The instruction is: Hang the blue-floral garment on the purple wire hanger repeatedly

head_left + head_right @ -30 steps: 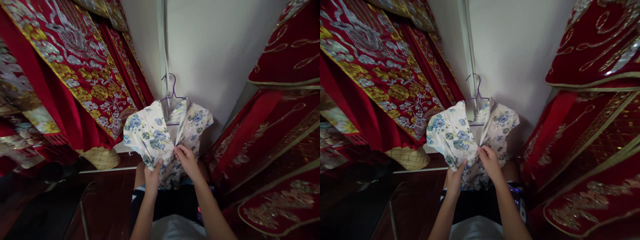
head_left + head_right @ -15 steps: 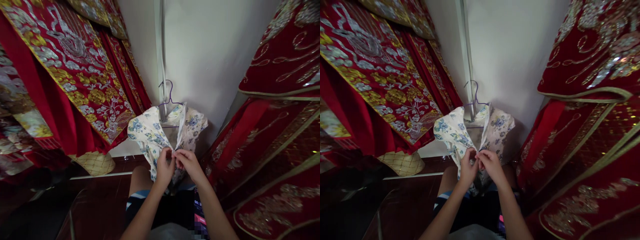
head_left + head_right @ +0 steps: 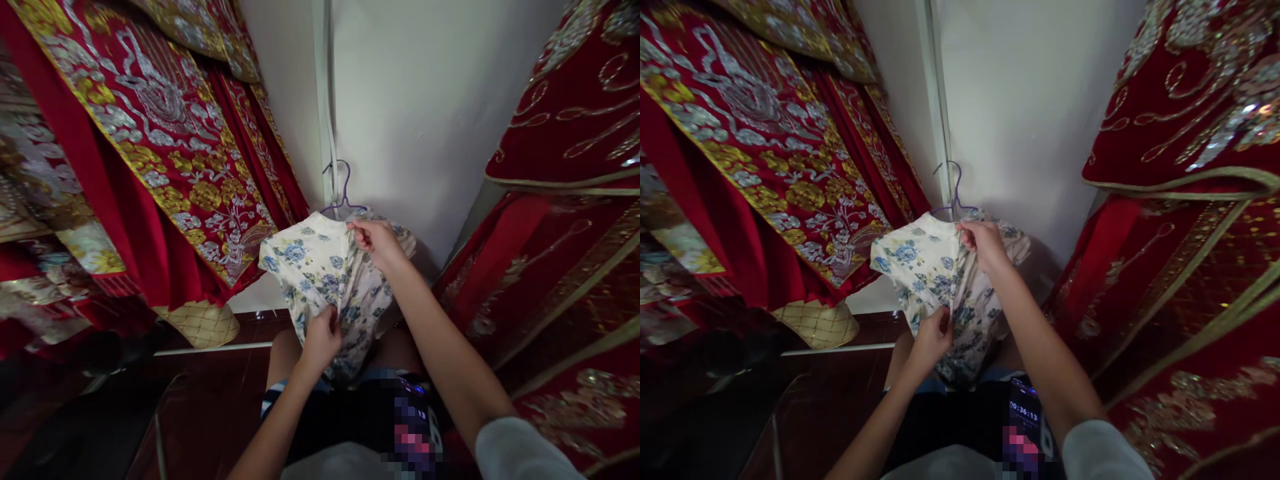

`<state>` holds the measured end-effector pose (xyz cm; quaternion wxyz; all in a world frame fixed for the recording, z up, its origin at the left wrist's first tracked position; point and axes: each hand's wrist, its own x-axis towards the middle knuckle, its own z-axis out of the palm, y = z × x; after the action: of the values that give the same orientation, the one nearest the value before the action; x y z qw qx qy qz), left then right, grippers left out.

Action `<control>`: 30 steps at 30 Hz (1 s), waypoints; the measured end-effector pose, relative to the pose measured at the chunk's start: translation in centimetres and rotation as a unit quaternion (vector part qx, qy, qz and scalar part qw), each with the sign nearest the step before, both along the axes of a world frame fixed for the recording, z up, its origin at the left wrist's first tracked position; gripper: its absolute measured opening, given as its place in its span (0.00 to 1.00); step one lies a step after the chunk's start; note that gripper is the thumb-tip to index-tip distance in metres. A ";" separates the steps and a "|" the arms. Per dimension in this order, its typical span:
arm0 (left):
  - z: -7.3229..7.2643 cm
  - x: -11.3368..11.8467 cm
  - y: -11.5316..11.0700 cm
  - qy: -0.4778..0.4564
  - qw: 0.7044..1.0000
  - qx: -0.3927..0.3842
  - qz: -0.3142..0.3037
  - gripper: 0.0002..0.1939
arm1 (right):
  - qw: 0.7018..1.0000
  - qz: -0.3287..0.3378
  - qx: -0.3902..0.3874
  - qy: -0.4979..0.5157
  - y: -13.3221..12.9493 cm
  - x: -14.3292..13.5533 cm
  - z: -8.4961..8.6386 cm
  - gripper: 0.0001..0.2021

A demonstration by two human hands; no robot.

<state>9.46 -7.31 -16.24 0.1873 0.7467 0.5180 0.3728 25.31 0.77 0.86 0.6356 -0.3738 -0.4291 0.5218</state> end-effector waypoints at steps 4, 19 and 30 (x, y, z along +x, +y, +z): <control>1.4 -0.7 1.0 -0.020 0.998 0.042 -0.042 0.07 | 0.999 0.004 0.035 -0.038 -0.8 -0.4 -0.5 0.10; 18.4 1.6 7.2 0.006 0.939 0.337 -0.060 0.12 | 0.965 -0.087 0.171 -0.179 -0.9 -0.2 -3.5 0.11; 12.8 -10.2 10.4 -0.563 0.818 0.069 0.091 0.13 | 0.986 -0.002 0.075 -0.149 -4.0 -1.5 -11.3 0.12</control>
<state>-0.72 3.09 -3.46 0.3594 0.3668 0.3607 0.7786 23.81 -3.25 -10.48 0.5919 -0.3996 -0.5558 0.4256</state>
